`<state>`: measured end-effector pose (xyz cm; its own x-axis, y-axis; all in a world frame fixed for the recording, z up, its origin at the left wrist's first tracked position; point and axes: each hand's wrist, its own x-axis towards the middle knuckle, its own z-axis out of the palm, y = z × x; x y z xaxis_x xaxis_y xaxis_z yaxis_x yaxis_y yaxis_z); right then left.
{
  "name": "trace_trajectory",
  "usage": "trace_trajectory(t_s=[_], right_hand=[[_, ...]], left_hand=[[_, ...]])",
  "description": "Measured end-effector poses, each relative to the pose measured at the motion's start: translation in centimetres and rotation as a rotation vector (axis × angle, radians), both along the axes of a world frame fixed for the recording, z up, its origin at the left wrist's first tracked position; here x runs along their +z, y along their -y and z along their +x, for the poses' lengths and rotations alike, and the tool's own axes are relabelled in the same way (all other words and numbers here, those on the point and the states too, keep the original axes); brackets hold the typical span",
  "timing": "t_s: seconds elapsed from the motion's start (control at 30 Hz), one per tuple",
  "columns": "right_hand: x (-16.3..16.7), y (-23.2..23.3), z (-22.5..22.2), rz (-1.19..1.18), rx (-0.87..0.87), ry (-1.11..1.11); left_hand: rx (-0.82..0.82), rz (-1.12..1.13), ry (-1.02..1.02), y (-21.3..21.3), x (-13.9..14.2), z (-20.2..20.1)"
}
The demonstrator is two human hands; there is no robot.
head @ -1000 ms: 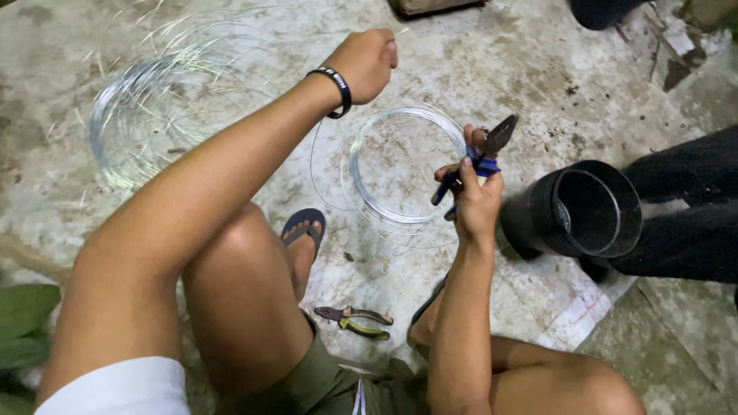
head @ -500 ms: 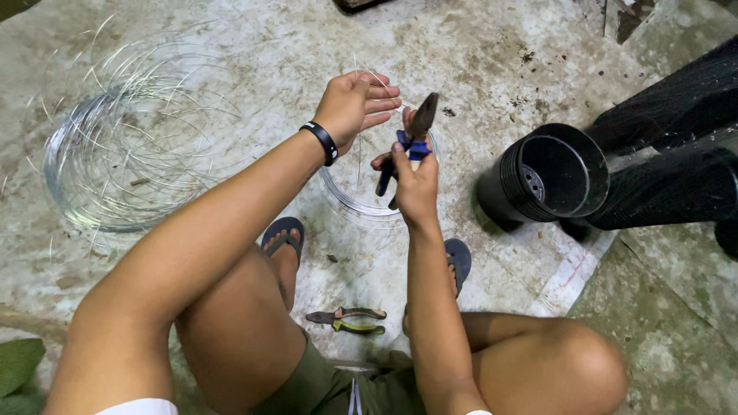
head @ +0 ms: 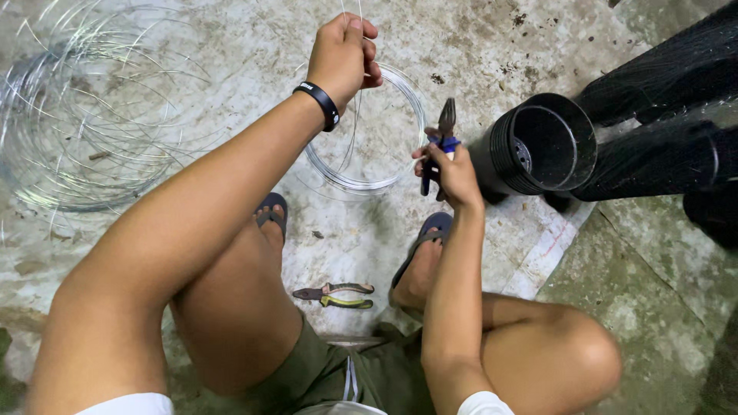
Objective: The person sits on the floor and uses pliers to cut and bend a thin metal wire into circular loops. They repeatedly measure, cut, and twist the wire ends to secure the shape.
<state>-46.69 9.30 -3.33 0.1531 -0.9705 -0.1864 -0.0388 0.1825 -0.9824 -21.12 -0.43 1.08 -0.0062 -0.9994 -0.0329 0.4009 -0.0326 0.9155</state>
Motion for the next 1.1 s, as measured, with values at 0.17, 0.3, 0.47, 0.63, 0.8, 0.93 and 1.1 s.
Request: trace_trajectory(t_s=[0.17,0.3,0.47,0.63,0.8,0.93,1.1], right_hand=[[-10.7,-1.9,0.0,0.416,-0.157,-0.603],[-14.2,-4.9,2.4,0.7,0.223,-0.858],[-12.0,-1.7,3.8,0.311,0.391,-1.173],[-2.7,2.2,7.6,-0.3,-0.048,-0.147],[2.4,-0.6,13.1,-0.503,0.006,-0.016],[2.0,-1.4,15.5,-0.534,-0.15,-0.115],[0.3,-0.6,14.8,-0.454,-0.112,-0.001]], left_hand=[[-0.006,-0.055,0.106,0.5,-0.3,0.2],[0.028,-0.083,0.263,0.5,-0.5,0.4],[0.015,-0.09,0.306,0.5,-1.1,0.4],[-0.009,-0.057,0.262,1.0,-1.3,0.2],[-0.064,0.006,0.128,1.2,-1.7,0.2],[-0.087,0.006,0.099,1.2,-2.0,0.2],[-0.114,0.014,0.116,1.2,-2.0,0.6]])
